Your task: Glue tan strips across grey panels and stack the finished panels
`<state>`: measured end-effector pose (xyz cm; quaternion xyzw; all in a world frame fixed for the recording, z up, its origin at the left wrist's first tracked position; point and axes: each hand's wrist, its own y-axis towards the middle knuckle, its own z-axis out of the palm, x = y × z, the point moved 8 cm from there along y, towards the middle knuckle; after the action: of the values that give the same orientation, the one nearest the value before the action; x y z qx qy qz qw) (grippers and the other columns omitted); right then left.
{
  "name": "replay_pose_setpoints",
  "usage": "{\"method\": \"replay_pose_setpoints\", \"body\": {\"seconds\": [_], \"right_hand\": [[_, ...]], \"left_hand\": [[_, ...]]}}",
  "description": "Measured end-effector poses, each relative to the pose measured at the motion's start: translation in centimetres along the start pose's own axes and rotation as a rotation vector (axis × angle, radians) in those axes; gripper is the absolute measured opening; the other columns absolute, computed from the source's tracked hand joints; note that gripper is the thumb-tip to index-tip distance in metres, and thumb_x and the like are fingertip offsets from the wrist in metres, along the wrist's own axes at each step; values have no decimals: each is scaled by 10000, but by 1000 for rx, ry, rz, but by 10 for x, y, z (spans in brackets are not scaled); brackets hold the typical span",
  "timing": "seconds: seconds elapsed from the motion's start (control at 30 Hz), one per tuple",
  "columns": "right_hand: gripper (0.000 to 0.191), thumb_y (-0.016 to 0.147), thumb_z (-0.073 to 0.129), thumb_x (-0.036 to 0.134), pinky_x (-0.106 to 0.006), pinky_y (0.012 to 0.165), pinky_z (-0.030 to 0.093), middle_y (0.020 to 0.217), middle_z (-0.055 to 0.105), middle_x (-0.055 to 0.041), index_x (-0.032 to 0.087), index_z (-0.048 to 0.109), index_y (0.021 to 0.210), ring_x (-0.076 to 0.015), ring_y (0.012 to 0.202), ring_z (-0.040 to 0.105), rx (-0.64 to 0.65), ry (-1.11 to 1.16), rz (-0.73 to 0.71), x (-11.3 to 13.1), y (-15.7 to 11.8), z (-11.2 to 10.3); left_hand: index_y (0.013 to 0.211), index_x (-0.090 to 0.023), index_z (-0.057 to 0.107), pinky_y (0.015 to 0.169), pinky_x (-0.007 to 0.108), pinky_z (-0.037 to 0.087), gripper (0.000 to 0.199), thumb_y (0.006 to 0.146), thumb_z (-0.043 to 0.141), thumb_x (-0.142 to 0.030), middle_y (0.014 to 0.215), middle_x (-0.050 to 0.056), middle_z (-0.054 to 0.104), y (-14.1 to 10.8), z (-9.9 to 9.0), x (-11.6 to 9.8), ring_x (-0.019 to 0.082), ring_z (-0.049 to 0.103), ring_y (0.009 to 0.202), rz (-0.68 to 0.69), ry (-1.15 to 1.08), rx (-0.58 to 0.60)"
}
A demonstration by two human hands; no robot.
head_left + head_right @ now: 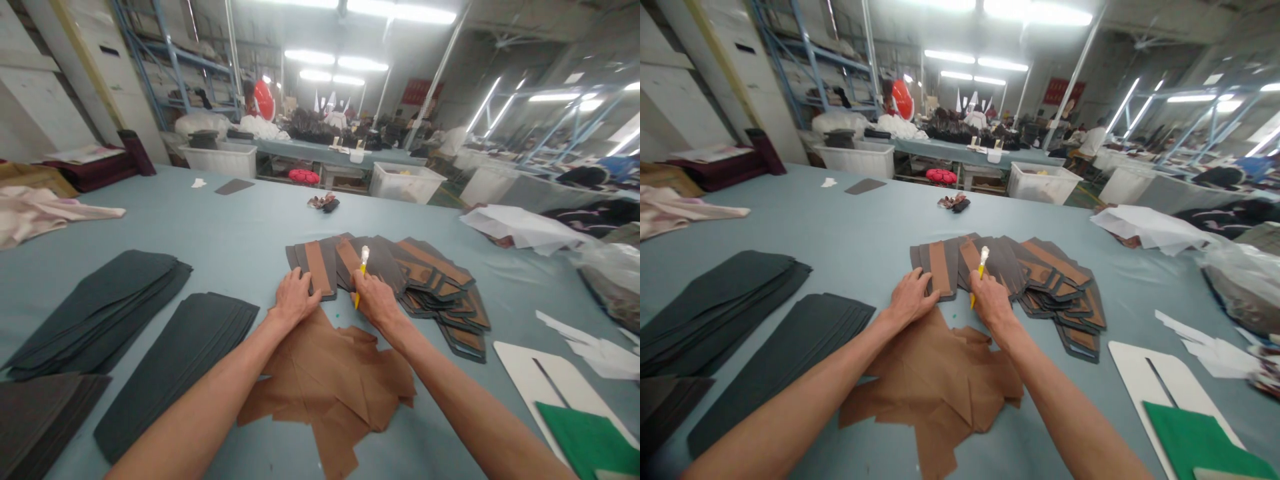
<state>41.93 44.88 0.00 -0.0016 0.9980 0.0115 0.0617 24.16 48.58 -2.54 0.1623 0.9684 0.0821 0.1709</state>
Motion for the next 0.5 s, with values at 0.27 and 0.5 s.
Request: {"method": "replay_pose_setpoints", "body": {"seconds": [0.27,0.5], "right_hand": [[261,1048,649,306,-402,878,621,1195,724,-85,158,655,1263,-222,1038,728,-240,188,20,-19,-40,-33],[171,1003,518,310,-336,749,597,1313,751,-145,218,593,1125,-276,1051,781,-514,379,-53,0,-108,-60]], "left_hand": [[1355,-201,631,999,501,596,387,1023,681,-394,1399,114,642,3,-21,19,269,675,1191,-55,-198,-75],[1343,-194,640,1020,517,587,377,1020,687,-385,1392,114,650,-39,-67,13,276,671,1211,13,-369,-113]]}}
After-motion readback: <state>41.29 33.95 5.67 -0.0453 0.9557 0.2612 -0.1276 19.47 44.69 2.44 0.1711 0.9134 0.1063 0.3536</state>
